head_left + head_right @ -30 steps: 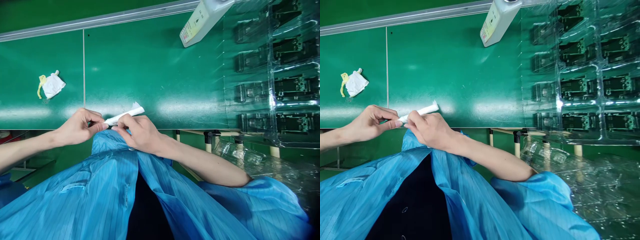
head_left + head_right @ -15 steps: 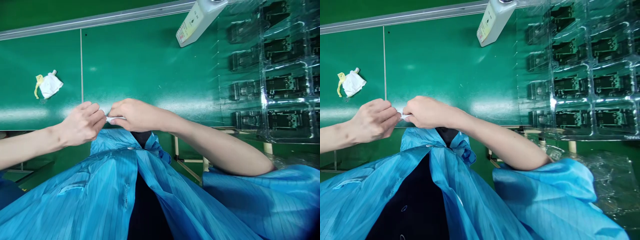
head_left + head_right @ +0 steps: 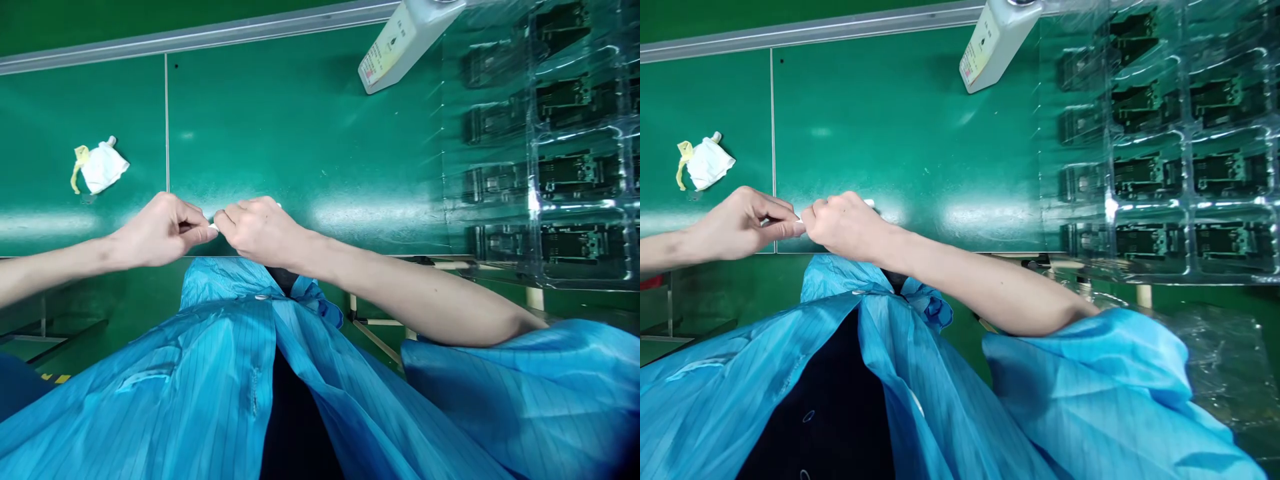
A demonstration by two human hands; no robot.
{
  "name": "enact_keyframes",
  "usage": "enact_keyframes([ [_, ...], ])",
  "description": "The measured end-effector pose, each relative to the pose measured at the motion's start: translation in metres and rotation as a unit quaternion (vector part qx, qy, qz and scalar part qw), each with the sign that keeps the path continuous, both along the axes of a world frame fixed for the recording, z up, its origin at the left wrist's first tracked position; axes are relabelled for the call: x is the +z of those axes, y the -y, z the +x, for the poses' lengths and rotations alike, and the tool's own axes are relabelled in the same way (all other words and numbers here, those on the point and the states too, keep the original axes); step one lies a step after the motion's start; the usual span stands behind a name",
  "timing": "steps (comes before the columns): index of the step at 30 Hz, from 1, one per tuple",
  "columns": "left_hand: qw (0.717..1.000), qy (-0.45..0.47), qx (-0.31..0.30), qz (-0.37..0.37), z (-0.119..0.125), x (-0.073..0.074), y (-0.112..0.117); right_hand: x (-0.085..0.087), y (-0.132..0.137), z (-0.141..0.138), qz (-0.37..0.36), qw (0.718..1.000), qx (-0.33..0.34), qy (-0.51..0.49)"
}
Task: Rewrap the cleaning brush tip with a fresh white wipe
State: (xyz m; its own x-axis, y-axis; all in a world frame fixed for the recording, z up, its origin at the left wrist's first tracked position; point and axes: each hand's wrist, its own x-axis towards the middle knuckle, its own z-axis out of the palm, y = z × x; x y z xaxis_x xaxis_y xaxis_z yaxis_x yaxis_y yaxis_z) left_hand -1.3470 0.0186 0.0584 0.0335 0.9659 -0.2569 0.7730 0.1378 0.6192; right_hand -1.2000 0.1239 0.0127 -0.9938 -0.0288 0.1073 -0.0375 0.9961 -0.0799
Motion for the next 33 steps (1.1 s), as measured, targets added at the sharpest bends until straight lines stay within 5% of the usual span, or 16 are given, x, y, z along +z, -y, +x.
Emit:
enact_keyframes([
  [4, 0.947, 0.243, 0.157, -0.135, 0.005, -0.006, 0.001, -0.017, -0.007, 0.002, 0.063, 0.995, 0.024, -0.076],
  [9, 0.866, 0.420, 0.198, -0.187, 0.018, -0.020, 0.012, -0.033, -0.010, 0.001, 0.068, 0.985, 0.070, -0.143],
  [12, 0.843, 0.451, 0.232, -0.178, 0.020, -0.030, 0.019, -0.039, -0.005, -0.001, 0.045, 0.990, 0.055, -0.119],
  [14, 0.869, 0.404, 0.231, -0.170, 0.015, -0.032, 0.025, -0.041, -0.001, -0.001, 0.017, 0.996, 0.037, -0.081],
  [16, 0.930, 0.285, 0.204, -0.107, 0.007, -0.030, 0.032, -0.040, 0.003, 0.000, -0.012, 0.999, 0.012, -0.038],
  [18, 0.981, 0.109, 0.158, 0.037, -0.001, -0.027, 0.040, -0.036, 0.004, 0.002, -0.039, 0.999, -0.016, 0.001],
  [19, 0.985, 0.018, 0.124, 0.122, -0.004, -0.025, 0.044, -0.033, 0.004, 0.003, -0.052, 0.998, -0.027, 0.019],
  [23, 0.909, -0.221, -0.057, 0.349, -0.006, -0.024, 0.055, -0.023, 0.005, 0.003, -0.089, 0.991, -0.046, 0.083],
  [28, 0.880, -0.308, -0.137, 0.334, -0.001, -0.031, 0.048, -0.019, 0.012, 0.000, -0.100, 0.989, -0.039, 0.101],
  [33, 0.877, -0.274, -0.172, 0.354, -0.002, -0.035, 0.037, -0.020, 0.016, 0.001, -0.106, 0.989, -0.030, 0.095],
])
